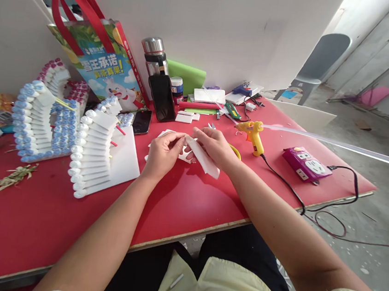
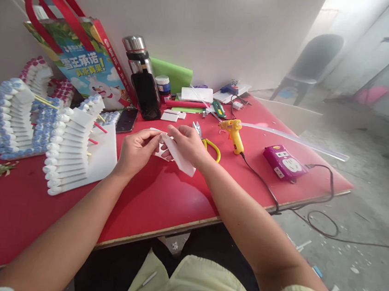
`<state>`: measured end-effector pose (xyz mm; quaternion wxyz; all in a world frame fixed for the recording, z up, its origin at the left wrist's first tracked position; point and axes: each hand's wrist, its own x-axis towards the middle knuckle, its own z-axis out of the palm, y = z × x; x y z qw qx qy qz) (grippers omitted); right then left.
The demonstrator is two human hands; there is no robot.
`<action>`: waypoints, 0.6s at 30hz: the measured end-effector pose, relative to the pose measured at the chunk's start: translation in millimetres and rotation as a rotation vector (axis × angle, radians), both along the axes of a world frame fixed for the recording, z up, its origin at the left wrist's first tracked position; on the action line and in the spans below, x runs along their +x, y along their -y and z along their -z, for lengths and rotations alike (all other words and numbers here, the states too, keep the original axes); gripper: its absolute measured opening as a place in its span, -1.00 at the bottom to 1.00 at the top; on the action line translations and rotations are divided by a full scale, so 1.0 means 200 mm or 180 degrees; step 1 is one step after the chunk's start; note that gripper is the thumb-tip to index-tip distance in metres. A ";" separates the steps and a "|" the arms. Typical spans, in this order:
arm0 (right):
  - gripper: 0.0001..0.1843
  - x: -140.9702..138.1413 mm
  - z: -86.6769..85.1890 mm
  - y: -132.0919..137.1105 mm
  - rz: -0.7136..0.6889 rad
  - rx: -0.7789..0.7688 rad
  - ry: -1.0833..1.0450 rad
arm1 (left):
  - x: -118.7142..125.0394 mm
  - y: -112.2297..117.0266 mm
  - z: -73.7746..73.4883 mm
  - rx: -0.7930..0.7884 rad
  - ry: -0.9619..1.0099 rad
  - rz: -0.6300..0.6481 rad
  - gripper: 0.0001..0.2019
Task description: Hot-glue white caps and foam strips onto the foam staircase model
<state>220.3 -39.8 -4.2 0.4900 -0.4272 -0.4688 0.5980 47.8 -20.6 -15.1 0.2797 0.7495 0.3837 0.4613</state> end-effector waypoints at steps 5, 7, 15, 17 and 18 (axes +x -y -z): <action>-0.78 0.04 -0.01 -0.02 -0.0586 -0.0722 -0.0788 | -0.02 -0.01 -0.01 -0.0214 0.0000 0.0053 -0.73; -0.80 0.04 -0.01 -0.02 -0.0534 -0.0692 -0.0828 | -0.02 -0.02 -0.01 -0.0257 0.0021 0.0123 -0.73; -0.75 0.04 0.01 -0.02 -0.0397 -0.0325 -0.0681 | -0.02 -0.02 0.00 -0.0279 0.0111 0.0166 -0.75; -0.70 0.03 0.02 -0.02 -0.0247 -0.0131 -0.0451 | -0.02 -0.02 -0.01 -0.0269 0.0095 0.0165 -0.75; -0.70 0.03 0.02 -0.02 -0.0156 -0.0065 -0.0343 | -0.02 -0.01 -0.01 -0.0254 0.0077 0.0175 -0.75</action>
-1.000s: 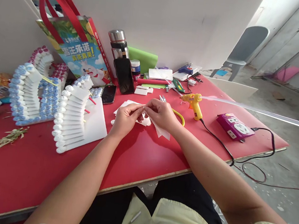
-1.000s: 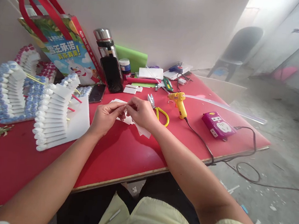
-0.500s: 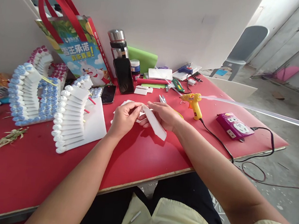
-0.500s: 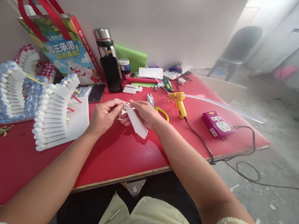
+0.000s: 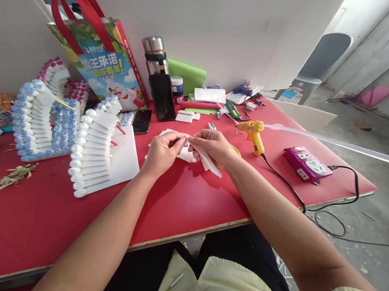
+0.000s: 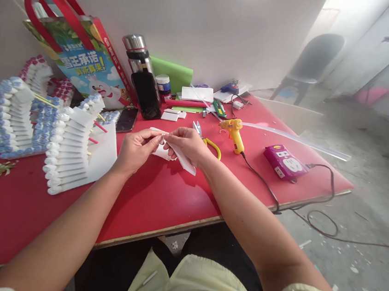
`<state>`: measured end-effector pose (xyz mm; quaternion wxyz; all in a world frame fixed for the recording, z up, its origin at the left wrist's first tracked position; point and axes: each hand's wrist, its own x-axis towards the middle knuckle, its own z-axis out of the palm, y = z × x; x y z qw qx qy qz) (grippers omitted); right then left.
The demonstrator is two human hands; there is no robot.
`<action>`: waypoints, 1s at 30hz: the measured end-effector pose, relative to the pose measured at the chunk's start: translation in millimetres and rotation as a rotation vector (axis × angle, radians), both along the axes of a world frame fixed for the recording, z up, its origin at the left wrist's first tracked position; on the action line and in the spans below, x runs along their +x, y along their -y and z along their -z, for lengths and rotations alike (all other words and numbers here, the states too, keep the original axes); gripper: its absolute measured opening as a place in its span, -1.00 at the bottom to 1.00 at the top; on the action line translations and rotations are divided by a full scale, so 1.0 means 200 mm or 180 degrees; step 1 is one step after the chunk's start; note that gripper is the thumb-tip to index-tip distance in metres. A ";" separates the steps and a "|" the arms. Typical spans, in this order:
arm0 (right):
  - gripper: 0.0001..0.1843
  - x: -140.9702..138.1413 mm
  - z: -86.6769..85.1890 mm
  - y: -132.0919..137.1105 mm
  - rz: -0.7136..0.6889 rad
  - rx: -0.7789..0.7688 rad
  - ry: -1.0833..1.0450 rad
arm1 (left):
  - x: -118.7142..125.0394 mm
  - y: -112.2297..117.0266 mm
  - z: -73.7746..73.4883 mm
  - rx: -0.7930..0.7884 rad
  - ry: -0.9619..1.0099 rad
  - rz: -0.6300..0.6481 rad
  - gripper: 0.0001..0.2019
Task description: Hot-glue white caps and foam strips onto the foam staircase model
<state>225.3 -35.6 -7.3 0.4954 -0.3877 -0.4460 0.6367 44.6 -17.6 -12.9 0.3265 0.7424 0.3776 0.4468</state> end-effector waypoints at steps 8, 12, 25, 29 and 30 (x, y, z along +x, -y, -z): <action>-0.84 -0.03 0.00 0.01 0.0424 0.0397 0.0413 | 0.03 0.03 -0.01 0.0113 -0.0070 0.0057 -0.77; -0.84 -0.03 0.00 0.02 0.0542 0.0655 0.0603 | 0.03 0.03 0.00 0.0073 -0.0020 -0.0060 -0.77; -0.74 0.00 0.01 0.00 0.0134 0.0154 -0.0053 | 0.01 0.02 -0.04 0.0129 -0.0170 0.0170 -0.78; -0.68 0.02 0.02 -0.01 -0.0069 0.0121 -0.0158 | -0.01 0.02 -0.04 -0.0006 -0.0123 0.0297 -0.78; -0.66 0.02 0.02 -0.01 -0.0127 0.0083 -0.0170 | -0.01 0.01 -0.04 -0.0023 -0.0124 0.0326 -0.78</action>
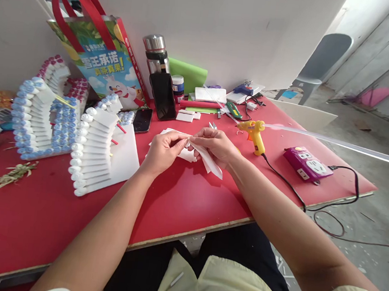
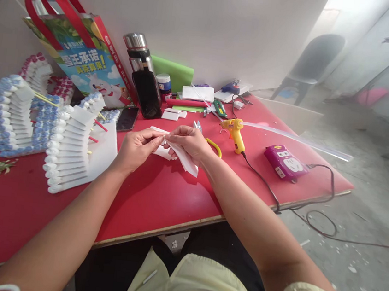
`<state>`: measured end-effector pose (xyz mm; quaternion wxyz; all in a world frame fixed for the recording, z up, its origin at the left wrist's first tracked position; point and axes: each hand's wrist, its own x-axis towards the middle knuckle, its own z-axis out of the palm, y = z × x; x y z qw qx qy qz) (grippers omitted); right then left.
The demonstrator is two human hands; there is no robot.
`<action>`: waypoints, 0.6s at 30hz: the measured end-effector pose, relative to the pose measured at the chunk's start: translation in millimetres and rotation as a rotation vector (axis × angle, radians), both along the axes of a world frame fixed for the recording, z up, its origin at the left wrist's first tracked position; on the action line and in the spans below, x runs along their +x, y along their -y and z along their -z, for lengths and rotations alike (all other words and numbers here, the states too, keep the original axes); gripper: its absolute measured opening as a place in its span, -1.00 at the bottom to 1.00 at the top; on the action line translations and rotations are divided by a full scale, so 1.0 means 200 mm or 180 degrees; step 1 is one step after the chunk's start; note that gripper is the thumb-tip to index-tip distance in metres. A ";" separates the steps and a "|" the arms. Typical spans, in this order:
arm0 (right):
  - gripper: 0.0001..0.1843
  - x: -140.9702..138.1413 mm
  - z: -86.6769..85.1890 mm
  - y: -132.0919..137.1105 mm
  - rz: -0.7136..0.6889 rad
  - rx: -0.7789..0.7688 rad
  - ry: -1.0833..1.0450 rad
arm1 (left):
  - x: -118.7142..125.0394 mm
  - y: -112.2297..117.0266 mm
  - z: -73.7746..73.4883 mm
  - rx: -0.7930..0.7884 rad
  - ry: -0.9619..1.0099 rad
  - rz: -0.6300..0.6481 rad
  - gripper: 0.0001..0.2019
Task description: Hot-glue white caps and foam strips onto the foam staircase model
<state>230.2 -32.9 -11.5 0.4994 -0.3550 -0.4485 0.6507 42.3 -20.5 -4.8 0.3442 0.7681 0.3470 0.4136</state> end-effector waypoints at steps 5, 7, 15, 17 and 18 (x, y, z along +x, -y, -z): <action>-0.70 -0.01 0.00 0.00 0.0097 -0.0035 0.0177 | 0.00 0.00 0.00 0.0154 -0.0129 0.0012 -0.79; -0.80 -0.02 0.00 0.01 0.0310 0.0158 0.0415 | 0.01 0.00 0.01 0.0184 -0.0145 -0.0029 -0.80; -0.93 -0.07 0.01 0.03 0.1138 0.1101 0.1902 | 0.05 0.01 0.05 0.0419 -0.0195 -0.0477 -0.83; -0.92 -0.06 0.00 0.03 0.0901 0.0691 0.1521 | 0.06 0.01 0.06 0.0686 -0.0255 -0.0550 -0.83; -0.90 -0.06 0.00 0.03 0.0801 0.0491 0.1313 | 0.06 0.01 0.06 0.0812 -0.0284 -0.0575 -0.83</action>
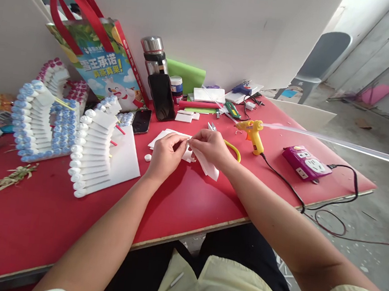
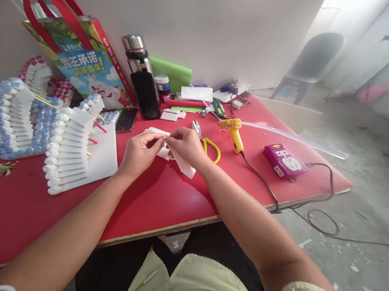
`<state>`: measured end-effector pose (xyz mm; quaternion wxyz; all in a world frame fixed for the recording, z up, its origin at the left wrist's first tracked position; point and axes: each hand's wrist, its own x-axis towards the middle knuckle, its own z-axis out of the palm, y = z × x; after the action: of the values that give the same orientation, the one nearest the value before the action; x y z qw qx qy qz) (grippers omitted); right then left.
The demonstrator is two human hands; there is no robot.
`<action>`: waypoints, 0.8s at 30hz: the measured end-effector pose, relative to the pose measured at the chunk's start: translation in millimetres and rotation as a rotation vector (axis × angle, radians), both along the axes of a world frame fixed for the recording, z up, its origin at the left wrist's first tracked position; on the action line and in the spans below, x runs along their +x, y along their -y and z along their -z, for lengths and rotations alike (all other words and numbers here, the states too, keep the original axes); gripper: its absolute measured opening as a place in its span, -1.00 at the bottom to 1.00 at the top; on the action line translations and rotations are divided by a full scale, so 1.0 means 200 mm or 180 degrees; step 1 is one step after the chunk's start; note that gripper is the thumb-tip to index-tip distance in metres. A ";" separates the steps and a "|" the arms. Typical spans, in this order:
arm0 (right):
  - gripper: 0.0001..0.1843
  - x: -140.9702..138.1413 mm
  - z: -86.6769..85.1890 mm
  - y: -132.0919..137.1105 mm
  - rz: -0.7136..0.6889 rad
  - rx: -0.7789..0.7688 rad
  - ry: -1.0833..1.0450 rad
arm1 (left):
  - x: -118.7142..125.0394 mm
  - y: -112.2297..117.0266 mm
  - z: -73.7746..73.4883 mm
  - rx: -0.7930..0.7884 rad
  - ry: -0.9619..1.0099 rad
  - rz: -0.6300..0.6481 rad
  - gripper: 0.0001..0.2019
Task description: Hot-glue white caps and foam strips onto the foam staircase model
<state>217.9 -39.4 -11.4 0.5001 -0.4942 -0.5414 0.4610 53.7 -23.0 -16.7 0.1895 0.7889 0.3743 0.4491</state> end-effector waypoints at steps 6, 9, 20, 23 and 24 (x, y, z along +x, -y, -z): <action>-0.88 -0.02 0.00 0.00 0.0235 0.0270 0.0358 | 0.00 0.01 0.01 0.0492 -0.0269 -0.0212 -0.82; -0.87 -0.04 0.03 0.01 0.0485 0.0674 0.0891 | 0.00 0.01 0.02 0.0749 -0.0672 -0.0389 -0.77; -0.82 -0.02 0.01 0.00 0.0343 0.0480 -0.0114 | -0.01 0.01 0.01 0.0826 -0.0671 -0.0119 -0.66; -0.87 -0.02 0.00 0.01 0.0181 0.0523 -0.0212 | -0.01 0.02 0.00 0.0192 0.0057 0.0173 -0.71; -0.88 -0.01 0.00 0.01 0.0101 0.0555 -0.0220 | -0.01 0.01 0.00 -0.0101 0.0329 0.0238 -0.73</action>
<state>215.1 -41.6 -12.0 0.5668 -0.4411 -0.5541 0.4209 51.8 -25.4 -15.8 0.2377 0.7750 0.3413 0.4758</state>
